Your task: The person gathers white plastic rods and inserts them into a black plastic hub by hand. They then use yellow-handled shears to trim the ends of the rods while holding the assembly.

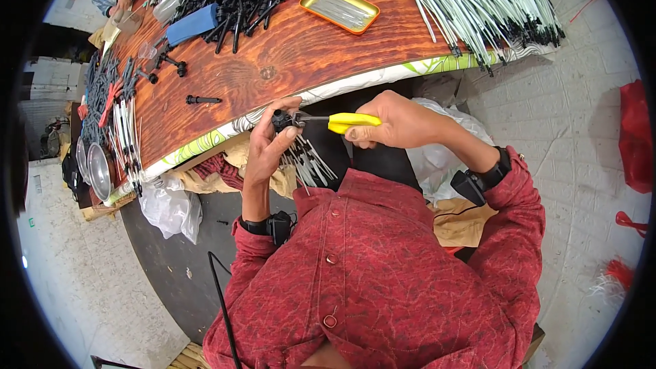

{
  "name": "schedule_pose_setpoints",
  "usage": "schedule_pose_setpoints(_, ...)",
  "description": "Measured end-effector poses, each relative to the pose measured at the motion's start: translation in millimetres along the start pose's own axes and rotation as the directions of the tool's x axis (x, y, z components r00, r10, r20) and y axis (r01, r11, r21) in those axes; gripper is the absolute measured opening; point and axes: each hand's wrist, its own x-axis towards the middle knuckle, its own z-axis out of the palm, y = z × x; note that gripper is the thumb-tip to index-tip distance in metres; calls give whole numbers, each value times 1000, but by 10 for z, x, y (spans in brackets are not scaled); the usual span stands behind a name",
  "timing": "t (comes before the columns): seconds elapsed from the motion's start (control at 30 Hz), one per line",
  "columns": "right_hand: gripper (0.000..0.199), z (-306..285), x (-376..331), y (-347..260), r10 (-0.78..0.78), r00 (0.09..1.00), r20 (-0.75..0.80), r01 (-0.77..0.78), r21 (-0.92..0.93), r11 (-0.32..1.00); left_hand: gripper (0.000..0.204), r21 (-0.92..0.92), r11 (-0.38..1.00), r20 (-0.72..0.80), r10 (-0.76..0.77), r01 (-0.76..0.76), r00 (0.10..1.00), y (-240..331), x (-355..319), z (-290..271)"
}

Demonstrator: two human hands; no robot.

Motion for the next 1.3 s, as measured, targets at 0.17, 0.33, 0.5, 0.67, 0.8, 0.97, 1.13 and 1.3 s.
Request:
schedule_pose_setpoints(0.17,31,76,-39,358,123,882,454,-450,738,503,45,-36,999,62,23,-21,998,-13,34,-1)
schedule_pose_setpoints(0.33,45,297,-189,18,266,930,255,-367,578,729,40,-4,997,93,81,-81,992,-88,84,-48)
schedule_pose_setpoints(0.5,47,236,-234,-103,344,937,51,-338,365,867,40,-12,999,26,43,-42,999,-84,61,-36)
schedule_pose_setpoints(0.67,58,150,-160,198,165,840,516,-541,774,330,40,-51,998,80,44,-40,996,-93,66,-55)
schedule_pose_setpoints(0.8,61,25,-186,6,446,832,330,-554,536,637,41,-26,998,86,67,-65,994,-76,48,-66)
schedule_pose_setpoints(0.97,51,270,-245,-327,210,946,-245,-290,-356,889,44,-35,996,41,79,-78,996,-123,87,-84)
schedule_pose_setpoints(1.13,46,412,-235,-178,-418,797,-436,-51,-738,673,47,-44,999,10,-11,11,1000,-86,43,-72)
schedule_pose_setpoints(1.3,47,250,-213,-85,-35,929,-369,-108,-360,927,49,-3,990,87,138,-138,987,-81,50,-58)
